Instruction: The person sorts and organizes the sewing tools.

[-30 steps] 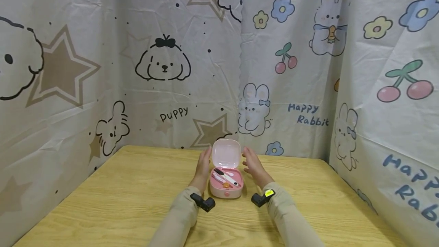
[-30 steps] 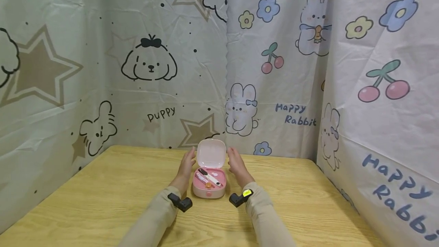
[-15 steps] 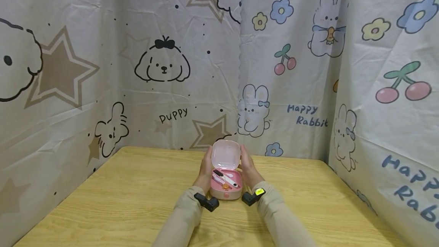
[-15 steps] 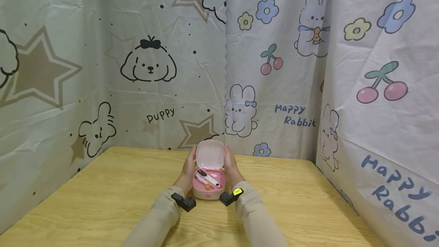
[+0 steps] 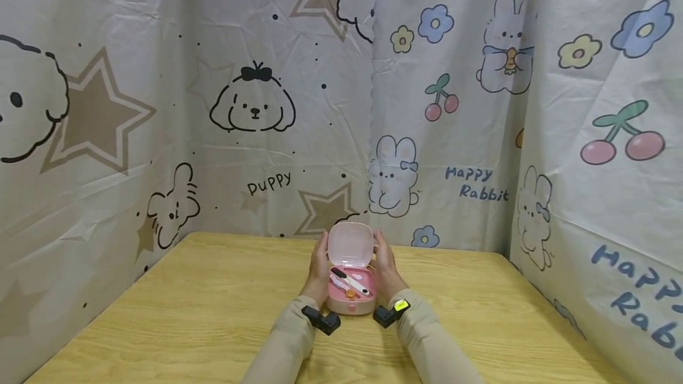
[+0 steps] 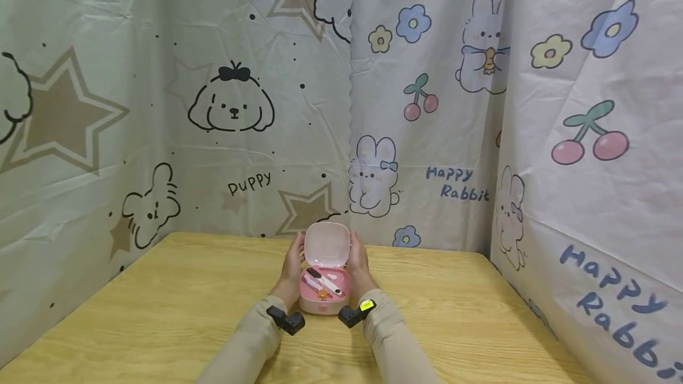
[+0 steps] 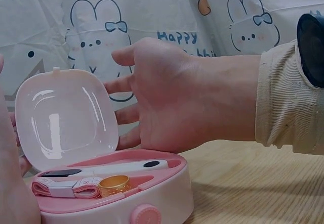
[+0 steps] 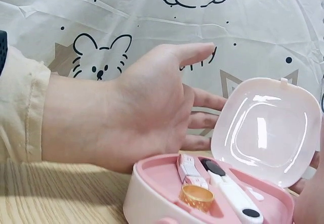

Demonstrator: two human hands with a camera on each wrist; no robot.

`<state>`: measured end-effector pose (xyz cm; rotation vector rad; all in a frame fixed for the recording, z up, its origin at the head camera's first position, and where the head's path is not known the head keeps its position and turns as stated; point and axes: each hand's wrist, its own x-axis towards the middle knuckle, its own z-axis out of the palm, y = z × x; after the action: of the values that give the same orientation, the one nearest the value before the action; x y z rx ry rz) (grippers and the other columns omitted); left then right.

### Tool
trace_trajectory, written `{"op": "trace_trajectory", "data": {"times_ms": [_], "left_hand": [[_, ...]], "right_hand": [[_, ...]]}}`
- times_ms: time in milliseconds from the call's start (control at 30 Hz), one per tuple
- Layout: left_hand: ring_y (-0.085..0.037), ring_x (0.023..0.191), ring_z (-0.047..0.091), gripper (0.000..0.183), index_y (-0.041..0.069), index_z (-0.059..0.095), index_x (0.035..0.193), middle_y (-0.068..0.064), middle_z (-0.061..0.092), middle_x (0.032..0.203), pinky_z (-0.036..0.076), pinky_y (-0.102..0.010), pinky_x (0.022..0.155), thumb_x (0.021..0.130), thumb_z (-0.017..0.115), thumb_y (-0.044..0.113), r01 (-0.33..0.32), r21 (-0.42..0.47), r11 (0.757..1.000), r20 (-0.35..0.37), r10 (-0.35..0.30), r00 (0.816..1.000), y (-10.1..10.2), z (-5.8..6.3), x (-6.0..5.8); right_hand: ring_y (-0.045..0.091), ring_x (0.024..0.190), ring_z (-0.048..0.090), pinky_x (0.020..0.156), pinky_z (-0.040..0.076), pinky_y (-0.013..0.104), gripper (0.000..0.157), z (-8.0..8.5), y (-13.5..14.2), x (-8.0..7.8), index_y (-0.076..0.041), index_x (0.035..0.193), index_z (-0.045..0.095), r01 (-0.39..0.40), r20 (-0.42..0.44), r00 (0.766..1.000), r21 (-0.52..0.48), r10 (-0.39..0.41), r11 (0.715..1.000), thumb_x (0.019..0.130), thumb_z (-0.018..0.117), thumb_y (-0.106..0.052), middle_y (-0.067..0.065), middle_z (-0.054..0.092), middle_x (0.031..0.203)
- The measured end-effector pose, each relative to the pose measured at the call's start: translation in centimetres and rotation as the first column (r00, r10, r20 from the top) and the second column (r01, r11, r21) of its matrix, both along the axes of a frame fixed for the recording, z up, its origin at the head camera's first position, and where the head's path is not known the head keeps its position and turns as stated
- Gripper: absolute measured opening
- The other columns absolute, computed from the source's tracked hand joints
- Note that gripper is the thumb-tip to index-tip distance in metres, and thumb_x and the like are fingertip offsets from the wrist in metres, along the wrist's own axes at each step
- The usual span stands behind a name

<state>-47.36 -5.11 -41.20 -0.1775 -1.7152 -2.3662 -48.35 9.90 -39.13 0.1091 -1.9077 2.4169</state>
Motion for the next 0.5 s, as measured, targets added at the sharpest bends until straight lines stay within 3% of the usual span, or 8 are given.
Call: {"op": "trace_trajectory", "data": {"times_ms": [167,333,500], "left_hand": [[-0.047,0.151,0.016,0.077,0.004,0.022,0.164,-0.021,0.012,0.169,0.009,-0.061,0.120,0.108,0.037,0.055,-0.014,0.000,1.000,0.009,0.014,1.000,-0.03,-0.06,0.27],[-0.048,0.145,0.027,0.073,0.004,0.025,0.163,-0.022,0.027,0.163,0.018,-0.063,0.117,0.109,0.037,0.052,-0.020,0.005,1.000,0.000,0.020,1.000,-0.06,0.06,0.52],[-0.045,0.146,0.025,0.071,0.005,0.031,0.160,-0.021,0.028,0.163,0.018,-0.062,0.118,0.108,0.039,0.053,-0.017,0.025,1.000,-0.012,0.017,1.000,-0.06,-0.03,0.39]], "right_hand": [[0.049,0.136,0.044,0.110,0.040,0.058,0.069,-0.16,0.11,0.00,-0.014,0.159,0.035,-0.010,0.000,1.000,0.018,0.010,1.000,0.107,0.034,-0.060,0.028,0.035,0.156],[0.048,0.138,0.042,0.110,0.039,0.058,0.068,-0.21,0.27,0.02,-0.015,0.159,0.036,-0.021,0.012,1.000,0.006,0.021,1.000,0.107,0.035,-0.060,0.026,0.035,0.157],[0.048,0.139,0.041,0.111,0.037,0.059,0.067,-0.07,0.44,0.00,-0.017,0.160,0.032,-0.028,0.014,1.000,0.001,0.028,1.000,0.108,0.034,-0.059,0.026,0.033,0.156]]}}
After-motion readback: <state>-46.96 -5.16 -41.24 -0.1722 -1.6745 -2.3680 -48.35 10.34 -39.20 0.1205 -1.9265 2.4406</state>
